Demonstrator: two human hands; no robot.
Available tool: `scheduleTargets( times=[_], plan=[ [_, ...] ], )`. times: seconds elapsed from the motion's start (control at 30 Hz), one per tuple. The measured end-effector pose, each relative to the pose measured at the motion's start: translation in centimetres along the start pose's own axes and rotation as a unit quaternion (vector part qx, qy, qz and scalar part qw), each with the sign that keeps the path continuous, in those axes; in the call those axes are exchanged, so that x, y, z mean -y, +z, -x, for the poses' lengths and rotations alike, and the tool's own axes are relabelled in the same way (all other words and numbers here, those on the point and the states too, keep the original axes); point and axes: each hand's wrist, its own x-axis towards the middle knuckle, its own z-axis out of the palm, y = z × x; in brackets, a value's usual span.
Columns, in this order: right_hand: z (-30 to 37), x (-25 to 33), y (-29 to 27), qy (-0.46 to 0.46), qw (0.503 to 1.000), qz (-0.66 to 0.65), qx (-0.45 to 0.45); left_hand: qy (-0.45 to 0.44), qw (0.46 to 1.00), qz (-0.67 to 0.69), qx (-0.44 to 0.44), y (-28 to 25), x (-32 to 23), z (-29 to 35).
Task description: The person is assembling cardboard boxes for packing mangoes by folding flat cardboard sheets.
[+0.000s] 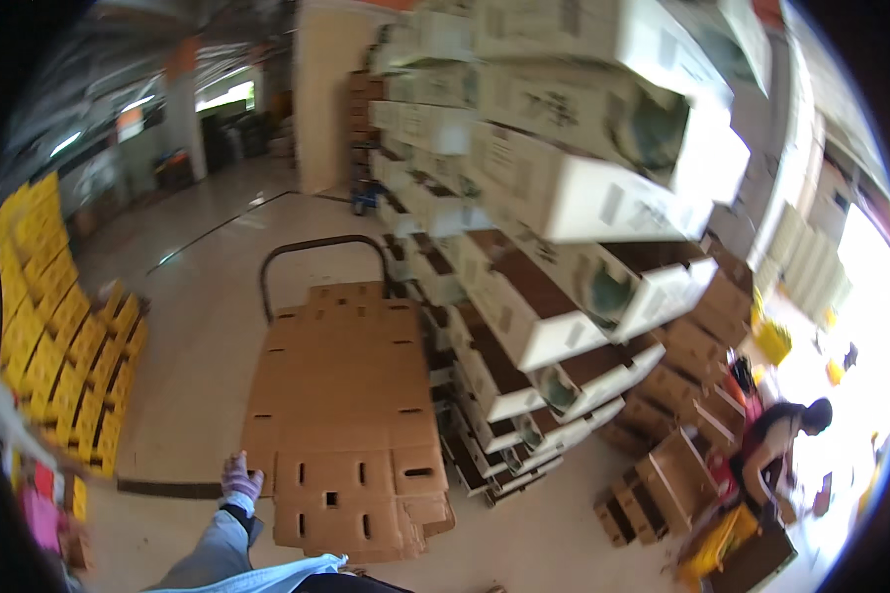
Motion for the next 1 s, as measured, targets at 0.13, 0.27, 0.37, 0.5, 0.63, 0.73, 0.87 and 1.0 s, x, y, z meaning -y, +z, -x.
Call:
scheduleTargets(
  times=[0.13, 0.27, 0.37, 0.5, 0.63, 0.73, 0.87, 1.0],
  plan=[
    [-9.8, 7.8, -4.0, -0.057, 0.995, -0.046, -0.072, -0.142, 0.986, 0.05, 0.073, 2.6, 11.7, -2.1],
    [-17.6, 21.4, -16.6, -0.26, 0.897, -0.093, -0.344, -0.112, 0.961, 0.199, 0.156, 5.3, 12.1, -2.7],
    [-20.1, 31.1, -26.1, -0.128, 0.933, -0.275, -0.195, -0.113, 0.954, 0.195, 0.2, 4.2, 8.1, -2.9],
    [-21.8, 36.3, -31.5, -0.037, 0.962, -0.247, -0.113, -0.05, 0.954, 0.203, 0.213, 3.7, 5.0, -4.0],
    [-21.4, 39.4, -32.7, -0.087, 0.96, -0.232, -0.13, -0.105, 0.976, 0.086, 0.172, 5.5, 7.7, -4.7],
    [-20.4, 39.1, -33.8, -0.095, 0.972, -0.182, -0.114, -0.07, 0.982, 0.02, 0.175, 4.4, 8.3, -5.1],
    [-20.1, 35.7, -34.7, -0.078, 0.989, -0.094, -0.077, -0.046, 0.981, -0.015, 0.187, -1.4, 7.4, -4.0],
    [-21.1, 34.2, -34.1, 0.006, 0.982, -0.183, -0.039, -0.222, 0.839, 0.258, 0.425, -3.0, 9.2, -2.2]
  ],
)
